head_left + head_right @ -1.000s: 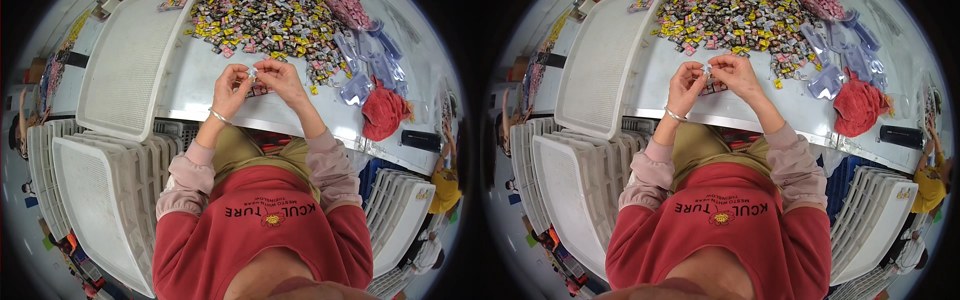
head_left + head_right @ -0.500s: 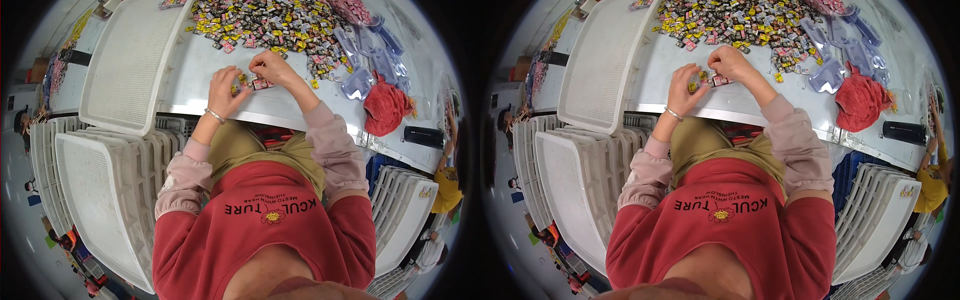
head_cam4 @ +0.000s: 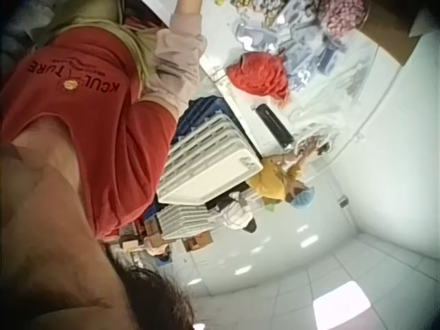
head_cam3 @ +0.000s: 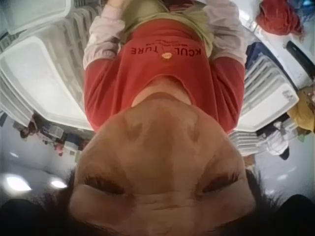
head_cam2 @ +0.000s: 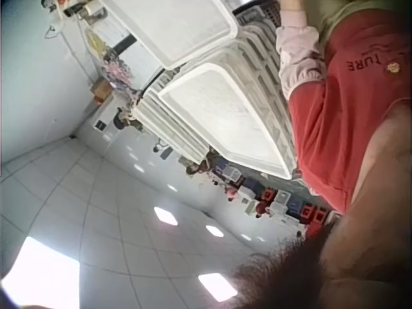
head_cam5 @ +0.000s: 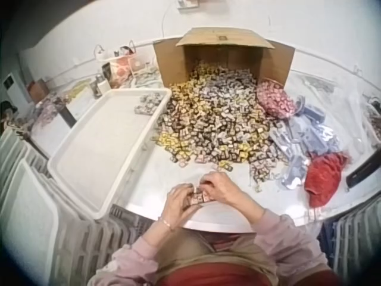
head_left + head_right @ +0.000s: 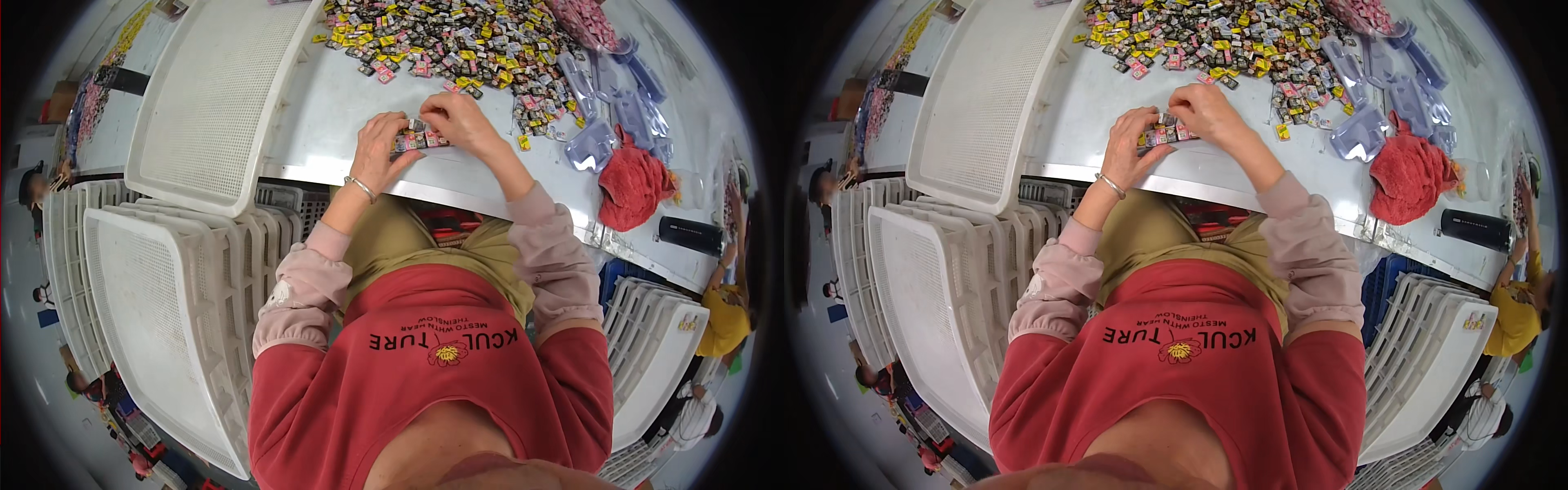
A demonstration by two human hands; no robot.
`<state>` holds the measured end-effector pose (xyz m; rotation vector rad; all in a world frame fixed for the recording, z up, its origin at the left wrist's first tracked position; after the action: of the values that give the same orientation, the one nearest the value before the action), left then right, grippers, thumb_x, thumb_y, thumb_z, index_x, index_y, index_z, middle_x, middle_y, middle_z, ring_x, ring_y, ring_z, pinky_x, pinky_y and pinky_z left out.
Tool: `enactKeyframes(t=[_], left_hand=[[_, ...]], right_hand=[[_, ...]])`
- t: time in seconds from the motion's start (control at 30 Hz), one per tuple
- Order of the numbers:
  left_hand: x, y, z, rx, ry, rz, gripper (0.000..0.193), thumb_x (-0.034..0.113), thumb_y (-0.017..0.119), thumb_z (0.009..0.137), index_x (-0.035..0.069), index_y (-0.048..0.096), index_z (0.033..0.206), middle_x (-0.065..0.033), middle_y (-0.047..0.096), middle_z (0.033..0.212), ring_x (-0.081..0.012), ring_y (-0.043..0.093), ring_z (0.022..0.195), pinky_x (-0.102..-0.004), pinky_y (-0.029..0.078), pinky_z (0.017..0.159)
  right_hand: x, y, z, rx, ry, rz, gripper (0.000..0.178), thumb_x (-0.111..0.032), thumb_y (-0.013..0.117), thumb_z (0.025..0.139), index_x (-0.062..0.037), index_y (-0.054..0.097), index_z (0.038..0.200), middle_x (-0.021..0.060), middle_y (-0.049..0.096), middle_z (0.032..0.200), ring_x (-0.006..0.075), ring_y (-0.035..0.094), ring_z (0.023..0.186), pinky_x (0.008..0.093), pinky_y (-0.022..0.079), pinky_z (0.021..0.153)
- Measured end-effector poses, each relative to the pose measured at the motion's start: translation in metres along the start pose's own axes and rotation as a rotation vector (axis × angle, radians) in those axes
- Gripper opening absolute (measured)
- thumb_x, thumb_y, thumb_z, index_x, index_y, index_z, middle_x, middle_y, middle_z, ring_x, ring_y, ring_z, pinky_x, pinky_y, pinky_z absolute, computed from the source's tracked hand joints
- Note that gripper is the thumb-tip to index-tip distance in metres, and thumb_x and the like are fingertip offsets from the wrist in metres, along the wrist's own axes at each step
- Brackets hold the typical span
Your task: Assembling small toy components at a workbench.
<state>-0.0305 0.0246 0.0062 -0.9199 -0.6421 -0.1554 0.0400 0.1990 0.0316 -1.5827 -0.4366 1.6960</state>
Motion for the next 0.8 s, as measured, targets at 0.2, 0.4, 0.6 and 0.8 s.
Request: enactKeyframes(t=[0.2,0.4,0.6,0.8], left_hand=[[0.004,-0.001,0.002,0.003,0.014,0.019,0.05,0.026,0.079,0.071,0.004,0.058,0.111,-0.0132,0.058,0.121,-0.0334,0.052,0.114,-0.0426,0.04,0.095],[0.002,-0.002,0.002,0.009,-0.02,-0.031,0.052,0.025,0.08,0.069,0.004,0.057,0.11,-0.0142,0.06,0.119,-0.0337,0.054,0.112,-0.0431,0.041,0.095],[0.002,-0.001,0.002,0.018,-0.023,-0.031,0.051,0.025,0.08,0.068,0.003,0.058,0.109,-0.015,0.06,0.12,-0.0343,0.054,0.112,-0.0434,0.041,0.095],[0.002,0.0,0.001,0.007,-0.017,0.011,0.048,0.026,0.079,0.07,0.004,0.061,0.109,-0.0147,0.058,0.123,-0.0342,0.053,0.113,-0.0433,0.041,0.095]], right_hand=[[-0.007,0.004,-0.009,-0.027,-0.089,-0.052,0.021,-0.016,0.073,0.075,-0.0056,0.068,0.092,0.0128,0.065,0.086,0.0329,0.064,0.079,0.0426,0.051,0.069],[-0.02,0.004,-0.009,-0.1,-0.067,-0.219,0.018,-0.014,0.07,0.076,-0.0059,0.066,0.091,0.0123,0.064,0.092,0.0342,0.063,0.086,0.0451,0.051,0.073],[-0.016,-0.005,-0.011,-0.03,0.088,-0.18,0.014,-0.01,0.062,0.076,-0.0043,0.066,0.088,0.0154,0.066,0.086,0.0364,0.065,0.082,0.0465,0.052,0.072],[-0.021,-0.004,-0.012,0.015,0.144,-0.388,0.014,-0.008,0.057,0.076,-0.0027,0.068,0.081,0.0181,0.067,0.085,0.0387,0.066,0.081,0.0477,0.053,0.071]])
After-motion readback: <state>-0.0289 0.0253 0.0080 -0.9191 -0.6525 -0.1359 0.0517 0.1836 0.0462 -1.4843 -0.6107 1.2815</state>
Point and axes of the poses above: each hand's wrist, its own z-axis towards the middle knuckle, its own y-axis out of the palm, x = y × z, the point moved 2 cm from there along z, towards the middle knuckle
